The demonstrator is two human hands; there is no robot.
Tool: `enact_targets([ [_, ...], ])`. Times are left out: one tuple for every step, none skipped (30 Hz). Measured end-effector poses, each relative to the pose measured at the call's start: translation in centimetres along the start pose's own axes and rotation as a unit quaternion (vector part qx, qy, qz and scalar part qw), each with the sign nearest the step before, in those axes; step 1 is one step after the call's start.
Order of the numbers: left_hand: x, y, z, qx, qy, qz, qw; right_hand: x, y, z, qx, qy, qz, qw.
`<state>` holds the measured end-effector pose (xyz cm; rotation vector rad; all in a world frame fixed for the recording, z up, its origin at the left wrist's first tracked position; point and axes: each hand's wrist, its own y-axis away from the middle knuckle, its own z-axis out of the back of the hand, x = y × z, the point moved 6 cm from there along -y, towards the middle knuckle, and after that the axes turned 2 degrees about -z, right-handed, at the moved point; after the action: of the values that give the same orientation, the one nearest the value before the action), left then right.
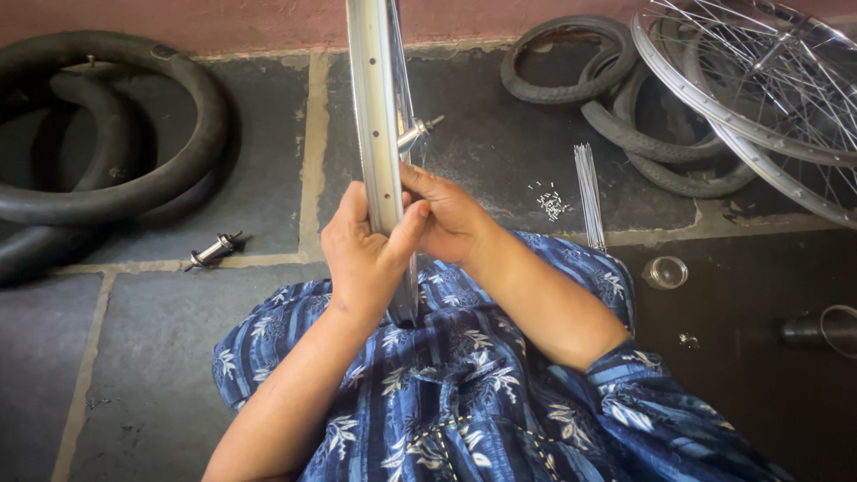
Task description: The person sits on the floor and threads bicycle spokes into a wheel hub, fanning them out, then holds the rim upright and laces the spokes into the rim holes, seating each spoke by hand.
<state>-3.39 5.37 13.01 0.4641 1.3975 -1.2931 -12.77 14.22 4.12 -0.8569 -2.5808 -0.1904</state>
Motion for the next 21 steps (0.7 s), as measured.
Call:
enact_targets([
  [-0.1,0.0,0.0,0.001,0.006,-0.009,1.0,0.0,0.1,0.1,-0.011,0.001,0.0,1.0],
  [-0.3,0.0,0.0,0.001,0.011,-0.018,1.0,0.0,0.1,0.1,-0.022,0.003,-0.001,1.0],
  [-0.3,0.0,0.0,0.002,0.011,-0.02,1.0,0.1,0.2,0.1,-0.034,0.004,-0.001,0.999],
  [-0.4,-0.1,-0.1,0.003,0.01,-0.023,1.0,0.0,0.3,0.1,-0.043,0.008,-0.002,0.999],
  [-0.5,-0.1,-0.1,0.005,0.01,-0.025,1.0,0.0,0.3,0.1,-0.051,0.011,-0.003,0.999],
  [-0.7,-0.1,0.0,0.003,0.005,-0.027,1.0,0.0,0.4,0.1,-0.06,0.014,-0.003,0.998],
  [-0.8,-0.1,0.1,0.002,0.001,-0.029,1.0,0.0,0.5,-0.1,-0.054,0.014,0.002,0.998],
  [-0.9,-0.2,0.1,-0.001,-0.003,-0.032,0.999,-0.1,0.6,-0.3,-0.048,0.015,0.006,0.999],
  [-1.5,-0.3,0.4,-0.022,-0.013,-0.077,0.997,-0.1,0.6,-0.5,-0.043,0.015,0.011,0.999],
  [-2.1,-0.2,0.6,-0.043,-0.022,-0.12,0.992,-0.3,0.8,-0.5,-0.055,0.013,0.002,0.998],
  [-2.6,0.0,0.8,-0.064,-0.032,-0.162,0.984,-0.4,1.0,-0.5,-0.067,0.01,-0.007,0.998],
  [-2.6,-0.1,0.5,-0.029,-0.019,-0.168,0.985,-0.6,1.2,-0.6,-0.079,0.008,-0.017,0.997],
  [-2.4,-0.2,0.1,0.007,-0.007,-0.172,0.985,-0.7,1.3,-1.2,-0.043,-0.006,-0.015,0.999],
  [-2.3,-0.1,-0.1,0.042,0.006,-0.176,0.984,-0.8,1.5,-1.7,-0.006,-0.019,-0.013,1.0],
  [-1.4,-0.1,-0.2,0.065,0.048,-0.107,0.991,-0.8,1.7,-2.0,0.03,-0.032,-0.01,0.999],
  [-0.4,0.0,-0.4,0.087,0.091,-0.038,0.991,-0.8,2.0,-1.3,-0.001,0.004,-0.005,1.0],
  [0.5,0.2,-0.7,0.109,0.132,0.032,0.985,-0.8,2.3,-0.2,-0.033,0.039,-0.001,0.999],
  [0.7,0.3,-0.8,0.113,0.146,0.026,0.982,-0.8,2.7,1.3,-0.065,0.074,0.003,0.995],
  [0.8,0.4,-0.9,0.116,0.159,0.019,0.98,-0.4,3.2,3.2,-0.085,0.149,0.002,0.985],
  [0.9,0.4,-1.0,0.119,0.173,0.012,0.978,0.4,3.9,5.6,-0.104,0.224,0.0,0.969],
  [0.9,0.3,-0.8,0.112,0.145,-0.018,0.983,1.2,4.6,8.5,-0.122,0.297,-0.001,0.947],
])
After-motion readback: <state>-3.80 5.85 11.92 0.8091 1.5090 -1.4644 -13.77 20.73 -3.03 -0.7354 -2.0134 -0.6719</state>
